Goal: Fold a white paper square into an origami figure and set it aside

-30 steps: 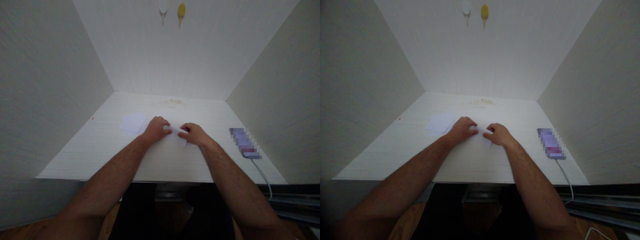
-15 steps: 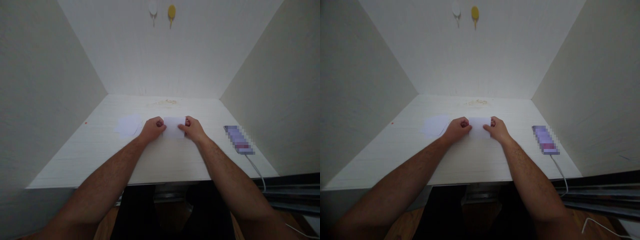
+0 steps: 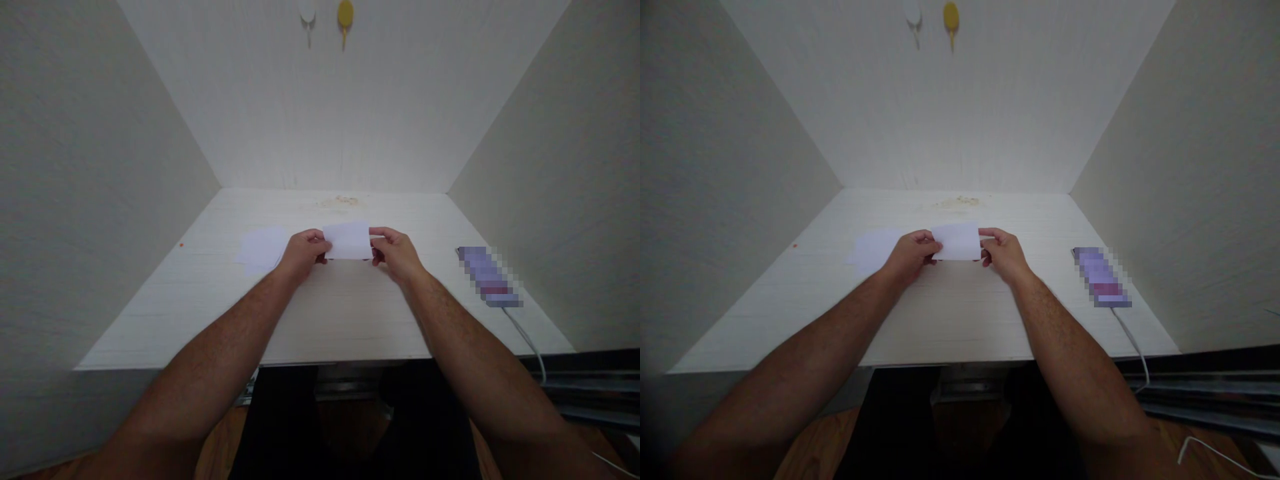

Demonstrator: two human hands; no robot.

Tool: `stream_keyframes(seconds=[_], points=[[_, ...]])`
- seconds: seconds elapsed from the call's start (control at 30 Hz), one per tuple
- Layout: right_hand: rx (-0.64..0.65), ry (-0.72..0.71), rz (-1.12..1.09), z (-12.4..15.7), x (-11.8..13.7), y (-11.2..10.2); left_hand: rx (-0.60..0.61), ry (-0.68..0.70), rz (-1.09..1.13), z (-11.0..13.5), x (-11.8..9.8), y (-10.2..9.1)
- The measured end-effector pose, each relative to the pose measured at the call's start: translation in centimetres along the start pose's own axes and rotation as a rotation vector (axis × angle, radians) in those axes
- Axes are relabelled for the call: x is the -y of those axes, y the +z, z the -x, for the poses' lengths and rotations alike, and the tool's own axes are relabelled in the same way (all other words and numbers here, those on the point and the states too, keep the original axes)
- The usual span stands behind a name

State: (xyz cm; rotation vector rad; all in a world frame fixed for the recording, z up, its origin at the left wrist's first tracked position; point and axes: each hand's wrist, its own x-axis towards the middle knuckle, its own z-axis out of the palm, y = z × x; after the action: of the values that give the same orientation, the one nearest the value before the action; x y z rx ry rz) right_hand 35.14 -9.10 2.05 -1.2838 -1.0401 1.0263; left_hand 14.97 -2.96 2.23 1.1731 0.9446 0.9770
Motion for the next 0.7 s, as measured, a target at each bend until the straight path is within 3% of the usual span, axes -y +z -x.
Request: stream_keyframes(seconds=[0.1,0.23,0.4,0.7], points=[[0.072,-0.129,-0.026,0.29,0.38,-0.07,-0.033,-0.041,0.026,0.04,-0.23,-0.14],[0.174,-0.148,0.032,0.44,0.12,0.08,-0.02,-0.05,0.038,0.01,-0.25,-0.2],[0.096,-0.227,0.045,0.18,-0.29,0.2,-0.02,-0.068,0.027,-0.01,-0.24,-0.06],[0.02,-0.215,0.146,0.33,0.18,0.26,0.019,-0.084,0.049,-0.03,-0.17,-0.11]])
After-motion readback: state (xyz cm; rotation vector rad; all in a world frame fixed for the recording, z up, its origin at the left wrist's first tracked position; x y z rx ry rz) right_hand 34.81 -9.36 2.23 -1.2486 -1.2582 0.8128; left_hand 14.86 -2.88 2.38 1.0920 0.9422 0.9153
